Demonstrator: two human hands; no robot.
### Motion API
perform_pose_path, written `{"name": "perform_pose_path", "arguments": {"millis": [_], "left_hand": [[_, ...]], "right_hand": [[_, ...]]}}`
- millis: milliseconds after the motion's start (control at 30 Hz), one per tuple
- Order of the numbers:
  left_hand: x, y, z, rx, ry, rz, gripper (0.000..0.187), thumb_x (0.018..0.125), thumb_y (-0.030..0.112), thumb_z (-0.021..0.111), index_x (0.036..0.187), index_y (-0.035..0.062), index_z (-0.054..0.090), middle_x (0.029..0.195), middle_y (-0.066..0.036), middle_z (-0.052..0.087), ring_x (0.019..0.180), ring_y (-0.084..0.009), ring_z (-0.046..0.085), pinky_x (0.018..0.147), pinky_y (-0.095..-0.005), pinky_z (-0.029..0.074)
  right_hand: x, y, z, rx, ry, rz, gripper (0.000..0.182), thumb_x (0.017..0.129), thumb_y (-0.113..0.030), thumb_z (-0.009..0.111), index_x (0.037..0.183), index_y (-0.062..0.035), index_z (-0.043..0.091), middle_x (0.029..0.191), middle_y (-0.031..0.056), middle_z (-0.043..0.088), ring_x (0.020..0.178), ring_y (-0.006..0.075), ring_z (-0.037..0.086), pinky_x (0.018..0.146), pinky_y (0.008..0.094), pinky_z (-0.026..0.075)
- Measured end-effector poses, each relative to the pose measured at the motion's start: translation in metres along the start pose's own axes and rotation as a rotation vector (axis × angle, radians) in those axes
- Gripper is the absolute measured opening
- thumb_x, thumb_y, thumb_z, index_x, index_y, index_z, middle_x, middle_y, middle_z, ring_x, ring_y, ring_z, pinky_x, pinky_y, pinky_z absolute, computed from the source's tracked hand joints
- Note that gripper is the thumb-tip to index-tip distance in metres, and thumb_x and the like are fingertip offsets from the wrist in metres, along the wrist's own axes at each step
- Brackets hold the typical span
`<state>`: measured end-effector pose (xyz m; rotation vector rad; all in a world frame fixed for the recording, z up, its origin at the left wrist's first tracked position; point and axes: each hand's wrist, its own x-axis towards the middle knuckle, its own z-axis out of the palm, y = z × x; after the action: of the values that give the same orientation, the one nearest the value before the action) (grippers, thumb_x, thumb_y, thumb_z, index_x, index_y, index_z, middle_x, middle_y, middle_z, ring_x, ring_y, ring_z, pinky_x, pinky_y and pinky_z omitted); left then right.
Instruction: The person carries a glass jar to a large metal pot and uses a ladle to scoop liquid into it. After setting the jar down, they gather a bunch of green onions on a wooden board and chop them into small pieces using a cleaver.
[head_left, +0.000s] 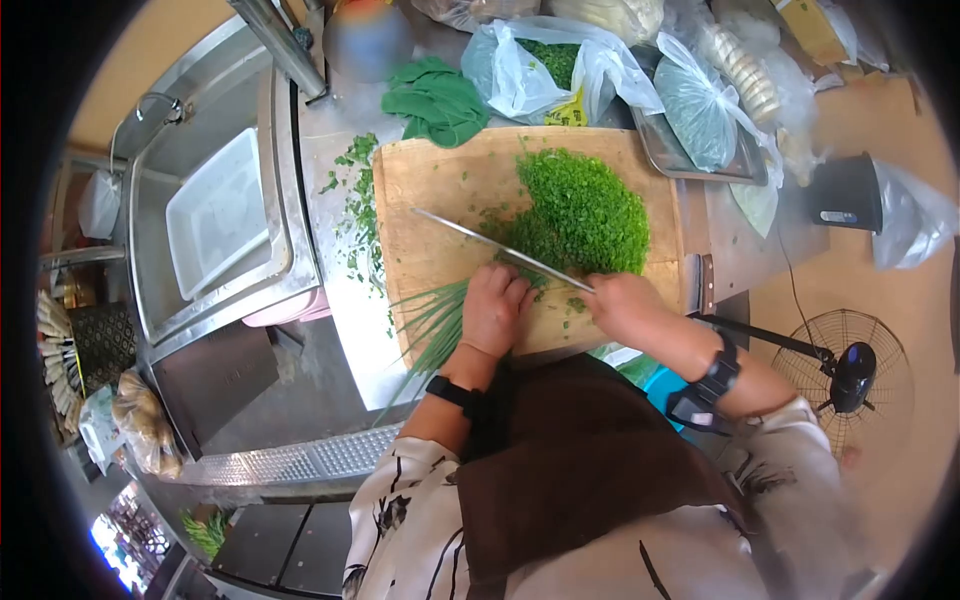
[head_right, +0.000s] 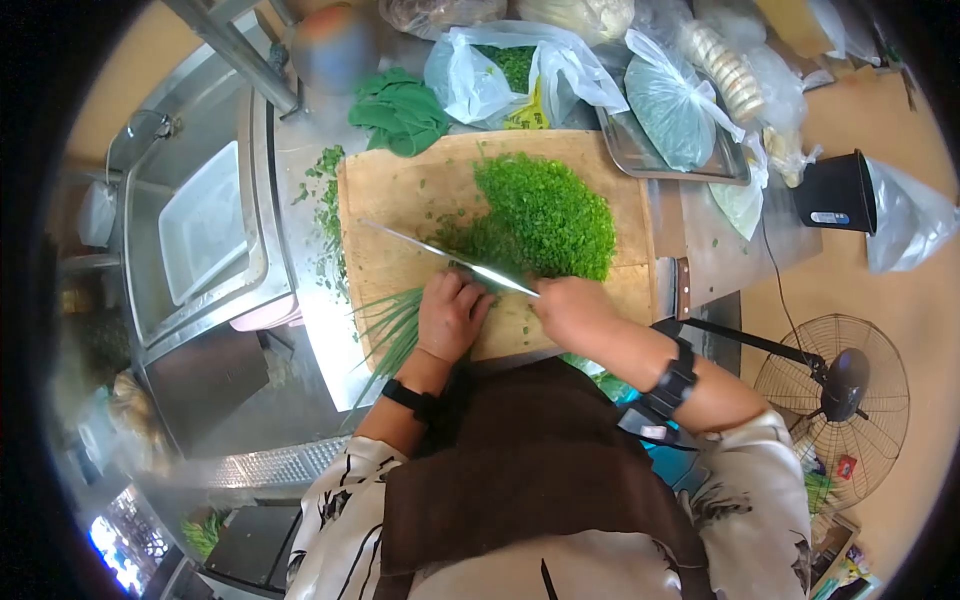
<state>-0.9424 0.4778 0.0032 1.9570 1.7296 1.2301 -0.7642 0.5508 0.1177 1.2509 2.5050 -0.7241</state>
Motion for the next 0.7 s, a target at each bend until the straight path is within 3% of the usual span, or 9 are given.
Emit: {"name": "perform_pose_path", "arguments": {"millis": [167,267,367,567,700], "left_hand": [[-0.001,0.001,0.002,0.008,-0.002,-0.011,0.016,0.068,0.011,0.073,0.08,0.006,0.063,0.085,-0.008,0.055,0.088,-0.03,0.054,0.076,-0.0405,0.046],[0.001,0.0,0.001,-0.004,0.021,0.001,0.016,0.068,0.011,0.073,0.079,0.0063,0.062,0.086,-0.008,0.056,0.087,-0.0298,0.054,0.077,-0.0406,0.046],[0.002,0.0,0.003,0.013,0.034,0.007,0.016,0.068,0.011,0.073,0.079,0.0066,0.062,0.087,-0.008,0.056,0.087,-0.0296,0.054,0.076,-0.0408,0.046],[0.002,0.001,0.0,0.001,-0.036,-0.014,0.017,0.068,0.01,0.073,0.081,0.0062,0.062,0.089,-0.009,0.056,0.088,-0.0305,0.054,0.076,-0.0416,0.046],[0.002,0.005,-0.001,0.001,-0.001,-0.027,0.018,0.068,0.01,0.073,0.081,0.0058,0.06,0.09,-0.01,0.056,0.088,-0.0311,0.054,0.077,-0.0414,0.046]], "right_hand": [[-0.044,0.002,-0.039,-0.047,-0.17,0.098,0.021,0.088,-0.022,0.055,0.083,-0.0017,0.061,0.073,0.0199,0.063,0.071,0.0399,0.063,0.067,0.0502,0.05],[-0.029,0.007,-0.013,-0.035,-0.15,0.094,0.025,0.091,-0.023,0.054,0.092,0.0006,0.061,0.073,0.0224,0.062,0.072,0.0419,0.061,0.066,0.0496,0.05],[0.015,-0.008,0.015,-0.02,-0.127,0.061,0.024,0.09,-0.023,0.054,0.092,-0.0002,0.061,0.074,0.0228,0.063,0.072,0.0422,0.061,0.066,0.0498,0.05],[0.012,-0.001,0.004,0.1,0.002,0.012,0.025,0.091,-0.024,0.054,0.09,-0.0009,0.062,0.076,0.0231,0.063,0.073,0.0429,0.061,0.068,0.0503,0.049],[-0.02,0.002,-0.032,0.065,-0.146,0.123,0.027,0.091,-0.025,0.054,0.091,0.0001,0.062,0.077,0.0235,0.063,0.074,0.0432,0.061,0.07,0.0497,0.049]]}}
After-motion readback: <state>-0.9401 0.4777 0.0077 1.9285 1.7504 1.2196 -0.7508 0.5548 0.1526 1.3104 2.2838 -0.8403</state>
